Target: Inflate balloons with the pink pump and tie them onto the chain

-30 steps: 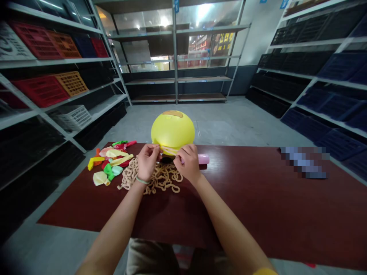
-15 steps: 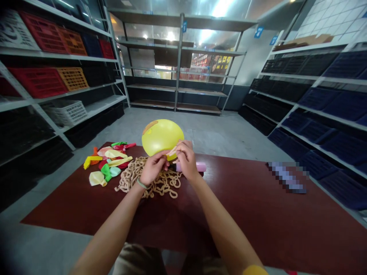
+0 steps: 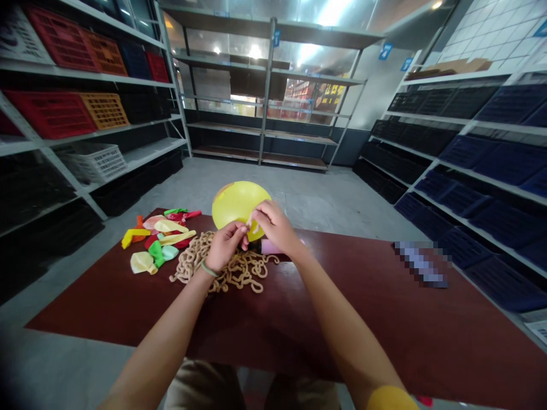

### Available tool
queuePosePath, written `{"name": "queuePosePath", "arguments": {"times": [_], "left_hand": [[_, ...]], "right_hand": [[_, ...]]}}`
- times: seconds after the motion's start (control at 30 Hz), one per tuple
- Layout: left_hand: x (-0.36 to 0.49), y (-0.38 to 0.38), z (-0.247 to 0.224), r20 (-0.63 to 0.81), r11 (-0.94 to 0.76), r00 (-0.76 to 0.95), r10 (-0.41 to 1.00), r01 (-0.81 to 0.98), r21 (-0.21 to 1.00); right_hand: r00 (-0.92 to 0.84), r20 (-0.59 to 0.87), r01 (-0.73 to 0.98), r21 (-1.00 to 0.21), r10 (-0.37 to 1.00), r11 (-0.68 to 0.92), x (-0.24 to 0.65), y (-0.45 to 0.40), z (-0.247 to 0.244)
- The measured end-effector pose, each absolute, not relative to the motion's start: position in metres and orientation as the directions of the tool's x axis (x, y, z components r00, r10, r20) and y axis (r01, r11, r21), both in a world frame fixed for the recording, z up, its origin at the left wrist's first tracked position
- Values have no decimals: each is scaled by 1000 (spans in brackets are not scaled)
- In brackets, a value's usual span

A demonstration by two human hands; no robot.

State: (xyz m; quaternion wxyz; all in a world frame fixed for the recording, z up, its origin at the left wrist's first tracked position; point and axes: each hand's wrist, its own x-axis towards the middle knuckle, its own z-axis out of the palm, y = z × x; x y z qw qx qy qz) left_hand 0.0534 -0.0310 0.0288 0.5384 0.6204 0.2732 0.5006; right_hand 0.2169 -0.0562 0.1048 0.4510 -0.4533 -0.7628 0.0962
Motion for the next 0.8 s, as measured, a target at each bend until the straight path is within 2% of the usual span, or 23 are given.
{"name": "queuePosePath", "arguments": {"times": [0.17,0.3,0.43,0.63,0.7,0.8], "left_hand": [[47,-29,18,523,-547,190,831,103,831],[45,-27,10,551,-568,137,823,182,803],[47,-28,8,584,-609,171,793,236,758],[53,-33,11,568,-581,132,813,104,807],[55,-33,13,507,-510,97,856,1,860],[57,-30,16,399,-381,92,912,-169,909]], "right_hand": [[-310,449,656,-537,838,531,212,-53,119],[-381,385,731,-430,840,529,202,-52,123],[-414,405,750,-357,815,558,192,-54,125],[-321,454,754,-409,831,514,203,-50,121],[-324,491,761,-372,809,531,212,-48,117],[-324,573,805,-252,753,537,221,-47,109]]}}
